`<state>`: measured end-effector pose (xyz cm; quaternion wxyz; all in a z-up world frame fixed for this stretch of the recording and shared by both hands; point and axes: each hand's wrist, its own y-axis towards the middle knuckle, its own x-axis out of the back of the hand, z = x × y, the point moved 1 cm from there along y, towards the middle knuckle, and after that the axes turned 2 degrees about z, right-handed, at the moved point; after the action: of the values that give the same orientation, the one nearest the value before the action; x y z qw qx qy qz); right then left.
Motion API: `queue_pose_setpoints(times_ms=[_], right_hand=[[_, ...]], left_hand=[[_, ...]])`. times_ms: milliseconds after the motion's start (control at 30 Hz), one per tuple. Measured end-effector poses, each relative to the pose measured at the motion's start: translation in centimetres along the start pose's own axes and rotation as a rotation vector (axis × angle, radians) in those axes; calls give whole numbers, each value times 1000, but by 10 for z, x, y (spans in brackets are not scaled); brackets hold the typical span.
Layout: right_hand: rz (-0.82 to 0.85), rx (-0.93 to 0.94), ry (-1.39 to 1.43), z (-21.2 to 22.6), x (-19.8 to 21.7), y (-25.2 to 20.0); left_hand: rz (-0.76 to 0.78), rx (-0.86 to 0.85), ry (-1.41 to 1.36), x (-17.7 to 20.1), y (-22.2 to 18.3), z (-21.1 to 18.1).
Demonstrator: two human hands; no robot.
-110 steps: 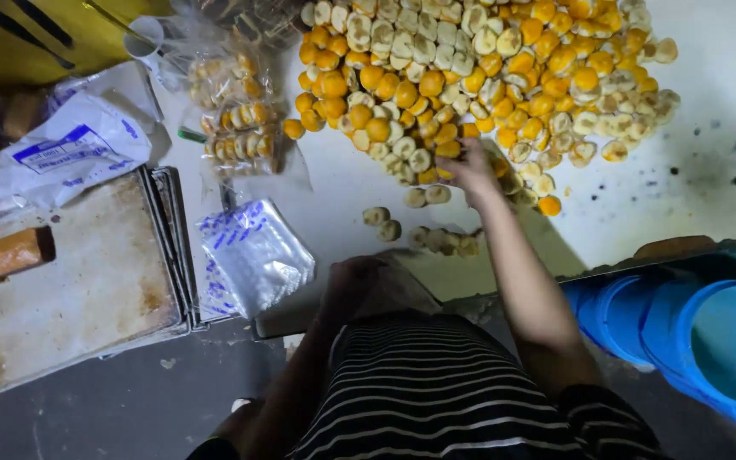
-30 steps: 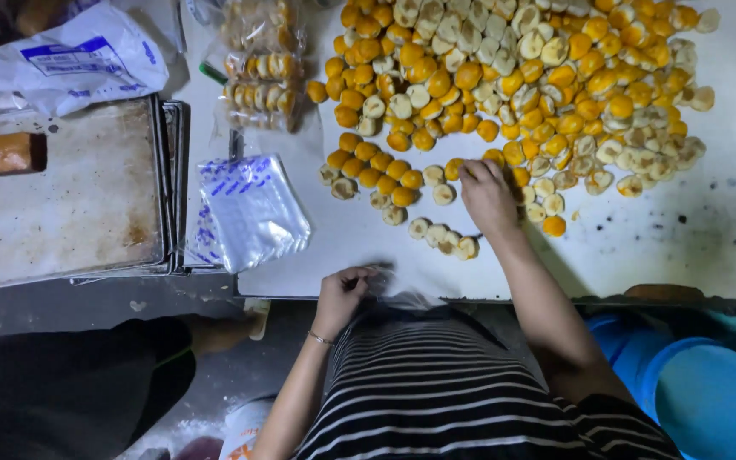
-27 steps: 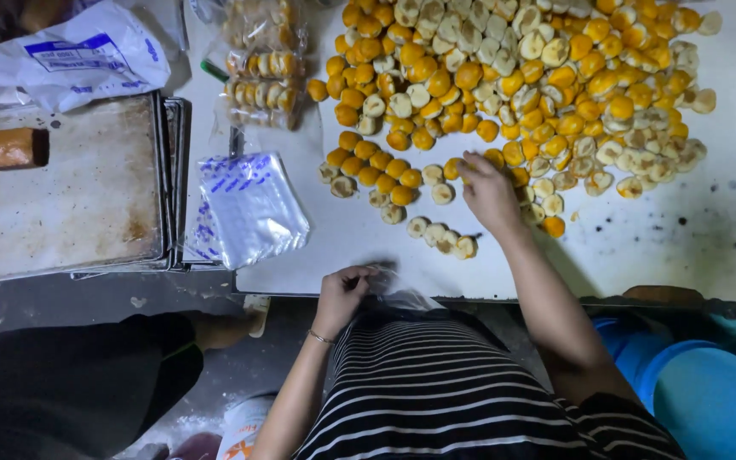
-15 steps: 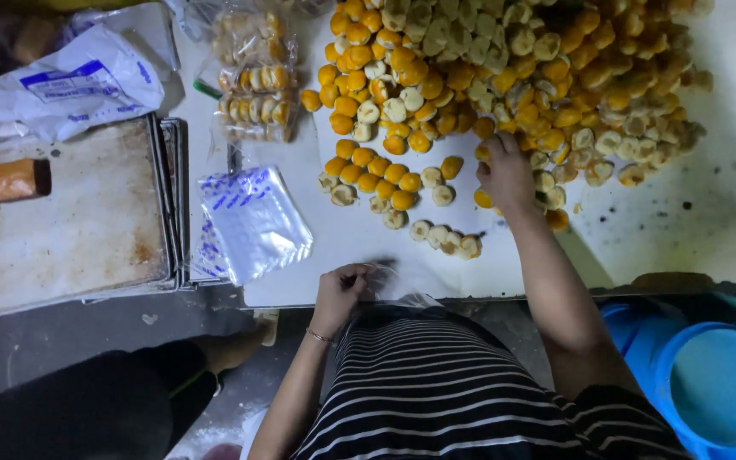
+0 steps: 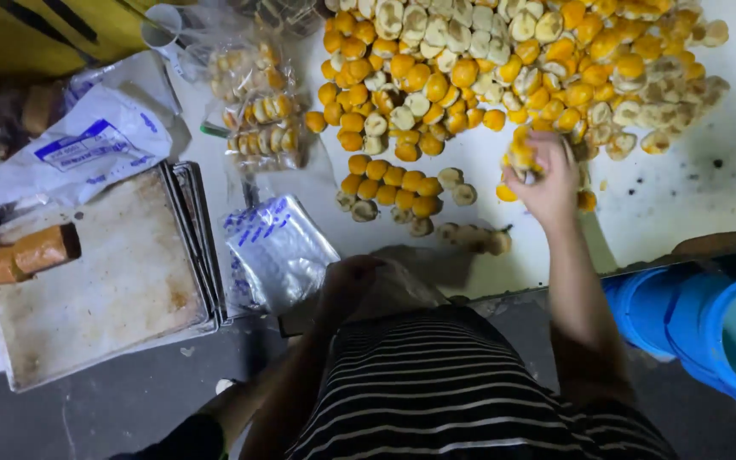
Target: The person is manually packing small, round, yellow food items from a large pile on a table into small clear plastic bags.
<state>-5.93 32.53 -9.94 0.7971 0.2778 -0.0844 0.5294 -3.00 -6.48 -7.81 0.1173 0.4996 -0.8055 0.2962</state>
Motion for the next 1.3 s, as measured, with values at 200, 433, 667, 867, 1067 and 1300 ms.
queue_pose_setpoints(times_ms=[200, 433, 667, 867, 1067, 1300], right_hand=[[-36, 417, -608, -12, 4, -56], [-144, 549, -606, -35, -7, -54], [-65, 538, -500, 10, -60, -52], [235, 426, -214, 12, -24, -14], [402, 148, -225, 34, -7, -7], [979, 49, 90, 96, -40, -61]], left_hand=[[73, -95, -202, 0, 11, -22], [93, -152, -221, -16, 5, -54], [-9, -63, -334, -45, -29, -87], [-49, 92, -493, -79, -40, -74], [87, 84, -406, -92, -40, -78], [333, 20, -574, -71, 9, -34]])
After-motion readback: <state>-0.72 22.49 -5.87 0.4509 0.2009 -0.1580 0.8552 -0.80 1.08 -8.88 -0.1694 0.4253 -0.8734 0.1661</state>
